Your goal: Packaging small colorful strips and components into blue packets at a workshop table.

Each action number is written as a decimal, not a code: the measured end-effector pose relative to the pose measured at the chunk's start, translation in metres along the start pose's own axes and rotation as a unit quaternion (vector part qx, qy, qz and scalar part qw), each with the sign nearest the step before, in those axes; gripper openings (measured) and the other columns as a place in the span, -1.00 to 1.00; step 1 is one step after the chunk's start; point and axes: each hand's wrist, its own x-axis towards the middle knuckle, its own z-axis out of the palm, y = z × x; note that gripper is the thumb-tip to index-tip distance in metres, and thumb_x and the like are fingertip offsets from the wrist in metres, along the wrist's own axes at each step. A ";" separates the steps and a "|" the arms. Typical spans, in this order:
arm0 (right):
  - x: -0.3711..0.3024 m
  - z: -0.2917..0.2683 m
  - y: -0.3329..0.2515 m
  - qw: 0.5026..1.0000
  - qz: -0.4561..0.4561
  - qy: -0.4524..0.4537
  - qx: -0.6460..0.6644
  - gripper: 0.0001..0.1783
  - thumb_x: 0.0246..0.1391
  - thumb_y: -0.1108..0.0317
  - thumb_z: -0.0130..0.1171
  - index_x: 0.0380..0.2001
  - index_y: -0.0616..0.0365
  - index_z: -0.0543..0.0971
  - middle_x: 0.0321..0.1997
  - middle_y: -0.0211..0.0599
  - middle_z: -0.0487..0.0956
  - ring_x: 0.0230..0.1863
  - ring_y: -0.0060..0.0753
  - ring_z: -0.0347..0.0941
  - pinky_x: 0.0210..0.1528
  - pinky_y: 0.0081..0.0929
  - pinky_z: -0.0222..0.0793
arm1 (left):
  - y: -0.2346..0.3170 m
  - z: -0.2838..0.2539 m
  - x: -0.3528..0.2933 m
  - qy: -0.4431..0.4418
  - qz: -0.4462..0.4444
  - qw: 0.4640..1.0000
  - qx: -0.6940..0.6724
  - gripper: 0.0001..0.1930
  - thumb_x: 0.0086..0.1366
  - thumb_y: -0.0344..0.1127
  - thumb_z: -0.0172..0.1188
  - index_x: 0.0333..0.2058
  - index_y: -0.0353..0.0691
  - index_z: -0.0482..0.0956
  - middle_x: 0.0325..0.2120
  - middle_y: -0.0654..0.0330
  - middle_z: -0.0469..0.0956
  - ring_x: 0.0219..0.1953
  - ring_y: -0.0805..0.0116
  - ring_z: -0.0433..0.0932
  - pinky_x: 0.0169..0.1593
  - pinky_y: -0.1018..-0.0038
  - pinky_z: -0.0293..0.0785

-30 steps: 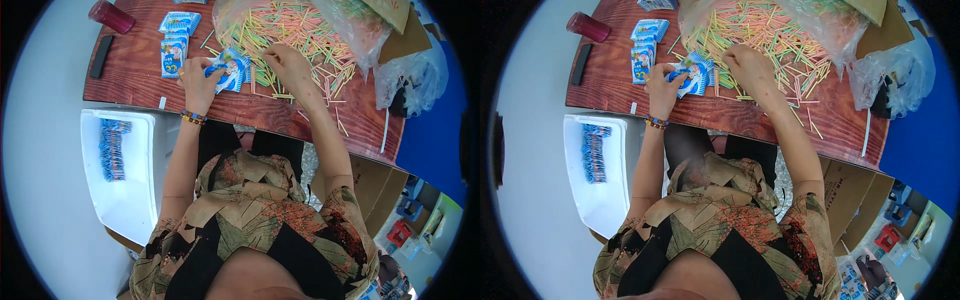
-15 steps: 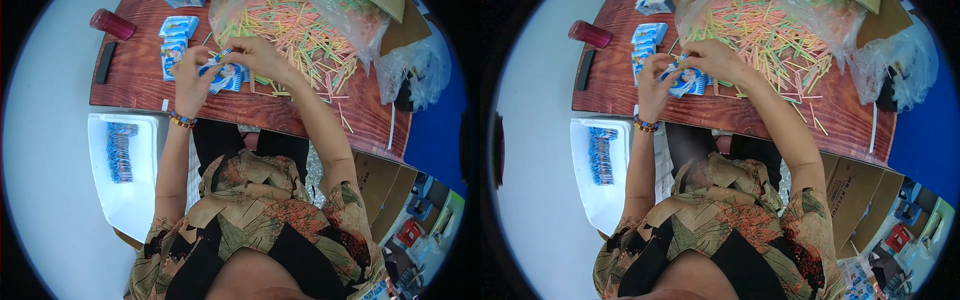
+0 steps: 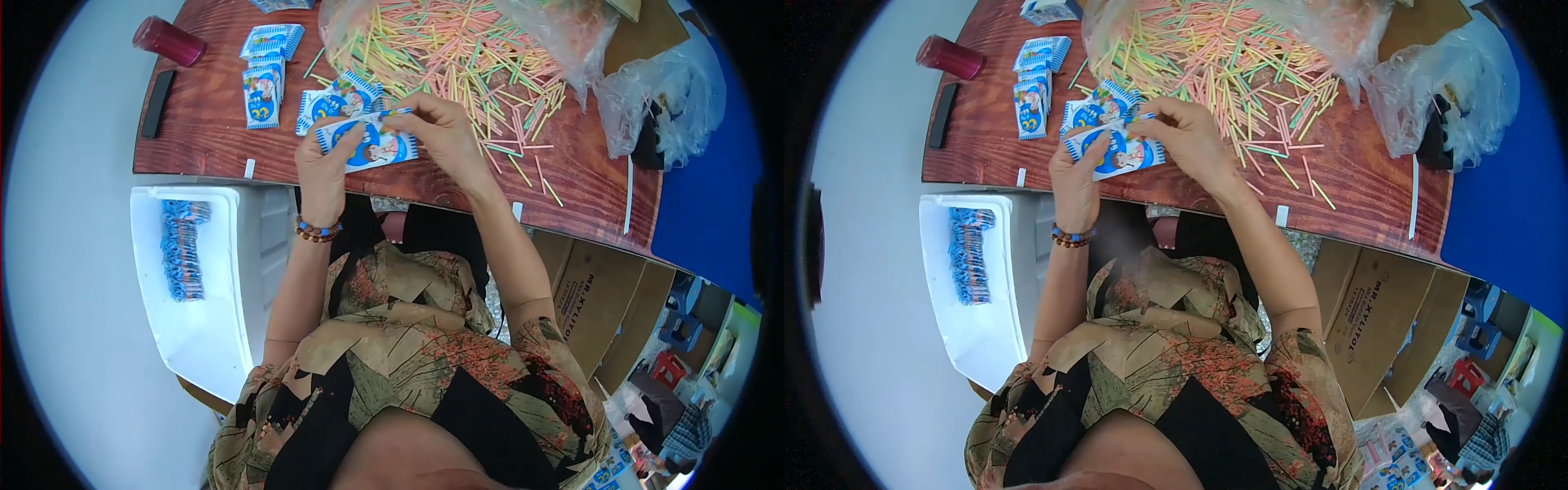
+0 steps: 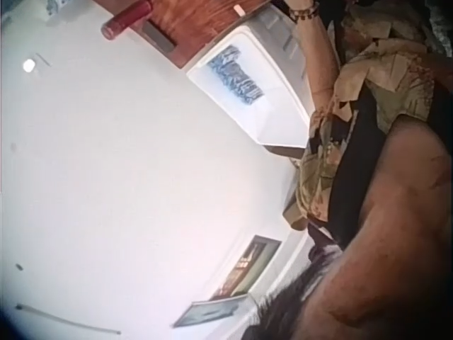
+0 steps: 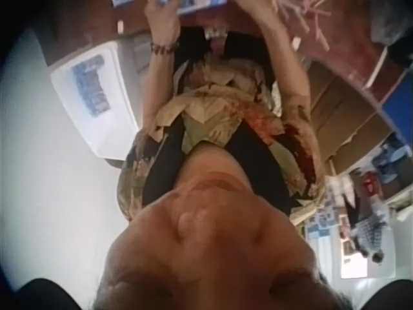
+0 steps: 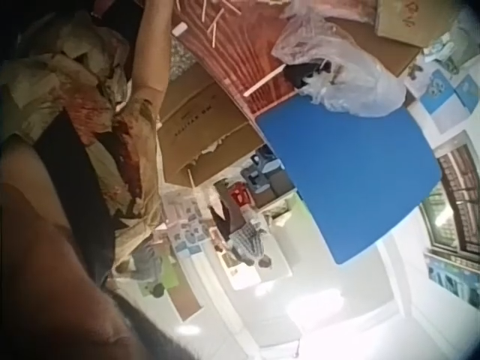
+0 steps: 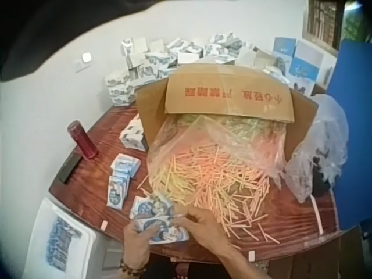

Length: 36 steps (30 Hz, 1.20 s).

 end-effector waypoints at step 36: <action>-0.018 0.001 -0.023 0.941 -0.225 -0.043 -0.248 -0.84 -0.06 0.40 0.27 -0.37 0.20 0.60 0.11 -0.23 0.40 0.20 -0.29 0.22 0.20 -0.33 0.12 | -0.007 0.002 -0.013 0.047 -0.120 0.972 -0.198 -0.82 0.32 -0.28 0.13 -0.31 -0.28 0.58 -0.35 0.21 0.61 -0.37 0.46 0.58 -0.36 0.49 0.51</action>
